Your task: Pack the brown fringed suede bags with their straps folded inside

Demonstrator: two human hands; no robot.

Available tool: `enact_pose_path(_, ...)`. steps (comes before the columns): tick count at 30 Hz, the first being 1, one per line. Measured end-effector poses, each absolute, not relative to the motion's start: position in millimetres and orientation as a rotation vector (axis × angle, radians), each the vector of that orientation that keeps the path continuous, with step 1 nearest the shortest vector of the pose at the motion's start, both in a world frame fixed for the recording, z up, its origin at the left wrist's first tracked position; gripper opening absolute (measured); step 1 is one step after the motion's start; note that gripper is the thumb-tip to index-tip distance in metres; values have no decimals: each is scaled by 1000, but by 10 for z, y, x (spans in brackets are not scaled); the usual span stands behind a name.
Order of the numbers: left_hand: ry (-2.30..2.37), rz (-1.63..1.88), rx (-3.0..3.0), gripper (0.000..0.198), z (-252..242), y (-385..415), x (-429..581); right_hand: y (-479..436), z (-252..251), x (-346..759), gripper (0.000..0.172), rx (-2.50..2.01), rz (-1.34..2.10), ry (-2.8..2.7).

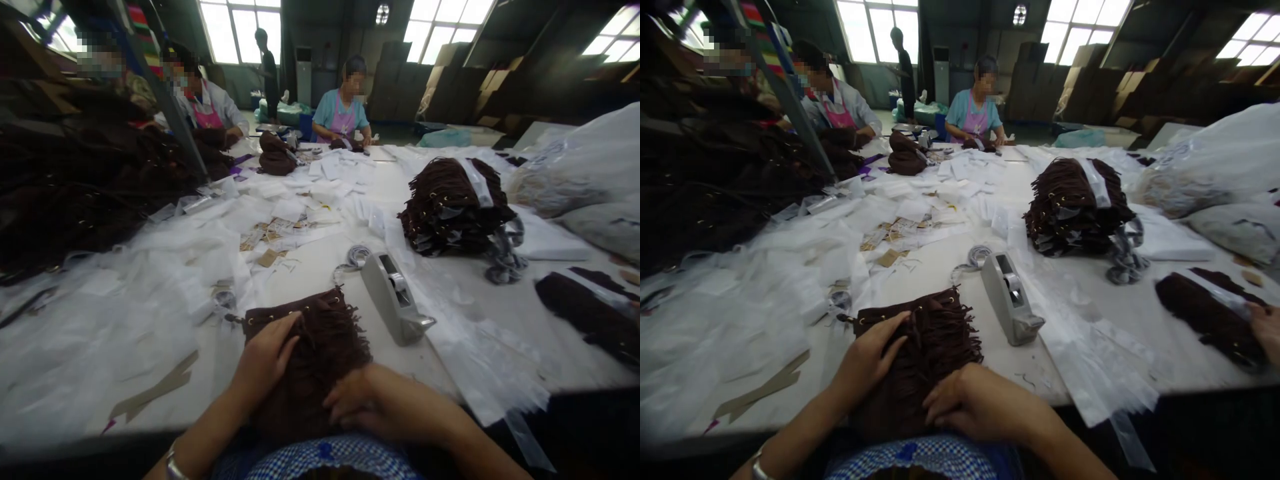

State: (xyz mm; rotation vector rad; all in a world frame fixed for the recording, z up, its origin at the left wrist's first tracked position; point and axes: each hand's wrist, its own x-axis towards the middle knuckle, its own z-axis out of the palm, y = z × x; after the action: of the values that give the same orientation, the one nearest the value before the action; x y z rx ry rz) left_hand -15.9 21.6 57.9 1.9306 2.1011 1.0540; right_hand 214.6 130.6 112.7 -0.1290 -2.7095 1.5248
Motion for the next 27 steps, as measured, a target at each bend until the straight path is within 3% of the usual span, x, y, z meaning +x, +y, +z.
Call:
enact_pose_path(4,2073,1033,2041,24,303,16,-115,1677,1220,1925,25,-696,1062,-2465)
enact_pose_path(8,1955,974,2147,15,376,-134,-148,1864,860,1479,27,-606,911,-2452)
enact_pose_path(14,2223,1027,1776,31,428,14,-273,1842,610,1129,35,-424,751,-2779)
enact_pose_path(20,2279,435,1966,37,647,361,-293,1932,629,1283,24,-962,711,-2498)
enact_pose_path(27,2031,222,2175,42,807,657,-362,2072,720,1278,17,-954,654,-2883)
